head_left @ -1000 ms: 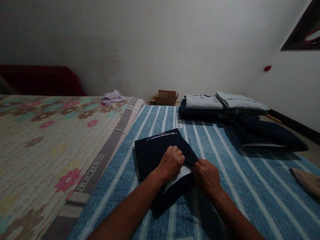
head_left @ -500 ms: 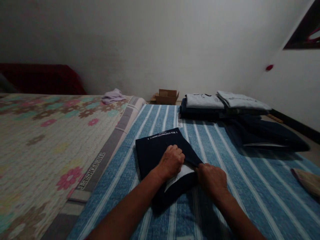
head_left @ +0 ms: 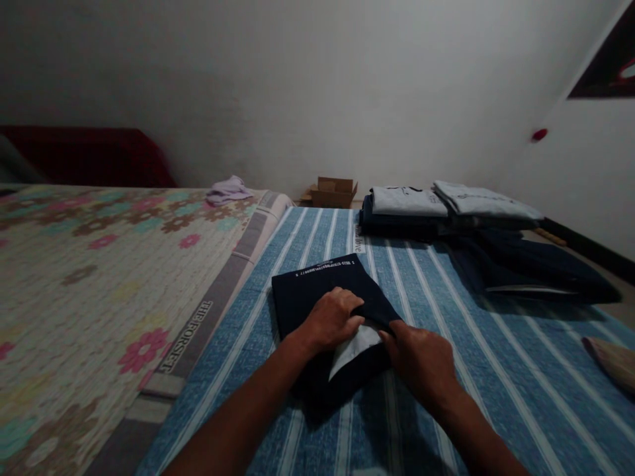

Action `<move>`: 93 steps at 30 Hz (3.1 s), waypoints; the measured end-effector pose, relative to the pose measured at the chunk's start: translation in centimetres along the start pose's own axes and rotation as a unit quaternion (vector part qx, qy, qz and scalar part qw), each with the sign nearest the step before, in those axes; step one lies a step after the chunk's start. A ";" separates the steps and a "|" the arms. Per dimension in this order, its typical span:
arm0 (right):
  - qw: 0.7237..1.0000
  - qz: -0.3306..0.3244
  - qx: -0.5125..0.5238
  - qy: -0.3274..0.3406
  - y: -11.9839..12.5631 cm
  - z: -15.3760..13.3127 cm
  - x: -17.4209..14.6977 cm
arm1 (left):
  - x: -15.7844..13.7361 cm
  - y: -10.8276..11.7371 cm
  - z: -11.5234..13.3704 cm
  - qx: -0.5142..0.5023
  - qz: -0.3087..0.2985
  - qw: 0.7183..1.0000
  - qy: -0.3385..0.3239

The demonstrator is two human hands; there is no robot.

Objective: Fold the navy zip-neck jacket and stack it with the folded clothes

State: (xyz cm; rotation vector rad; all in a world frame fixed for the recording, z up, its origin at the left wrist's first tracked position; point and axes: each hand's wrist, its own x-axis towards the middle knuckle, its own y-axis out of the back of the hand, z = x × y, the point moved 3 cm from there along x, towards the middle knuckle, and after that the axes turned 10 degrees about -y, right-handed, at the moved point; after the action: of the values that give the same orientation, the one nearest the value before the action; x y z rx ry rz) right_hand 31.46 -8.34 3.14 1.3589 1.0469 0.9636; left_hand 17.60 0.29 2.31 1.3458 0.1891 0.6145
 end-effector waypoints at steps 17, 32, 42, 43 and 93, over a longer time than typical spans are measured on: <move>0.982 -0.051 0.163 0.080 -1.5 -4.1 -0.5 | -5.0 2.3 -0.3 -0.218 0.066 0.955 0.188; 0.947 -0.150 0.278 0.048 -3.0 -6.2 1.9 | -5.2 0.4 -1.9 -0.380 0.123 0.896 0.194; 0.941 -0.133 0.311 0.026 -4.4 -6.4 2.4 | -4.6 -0.5 -2.6 -0.436 0.113 0.867 0.212; 0.940 -0.139 0.311 0.018 -4.6 -6.5 2.4 | -4.5 -0.6 -2.6 -0.443 0.113 0.864 0.210; 0.871 -0.102 0.480 -0.011 -6.0 -6.9 2.4 | -2.2 2.1 -1.3 -0.049 -0.131 0.990 -0.014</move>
State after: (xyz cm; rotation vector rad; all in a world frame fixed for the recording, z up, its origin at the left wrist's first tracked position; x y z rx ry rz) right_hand 25.11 -4.17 -2.49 1.9729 1.7247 0.2179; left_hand 14.53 0.45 3.55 1.2094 0.3043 0.3790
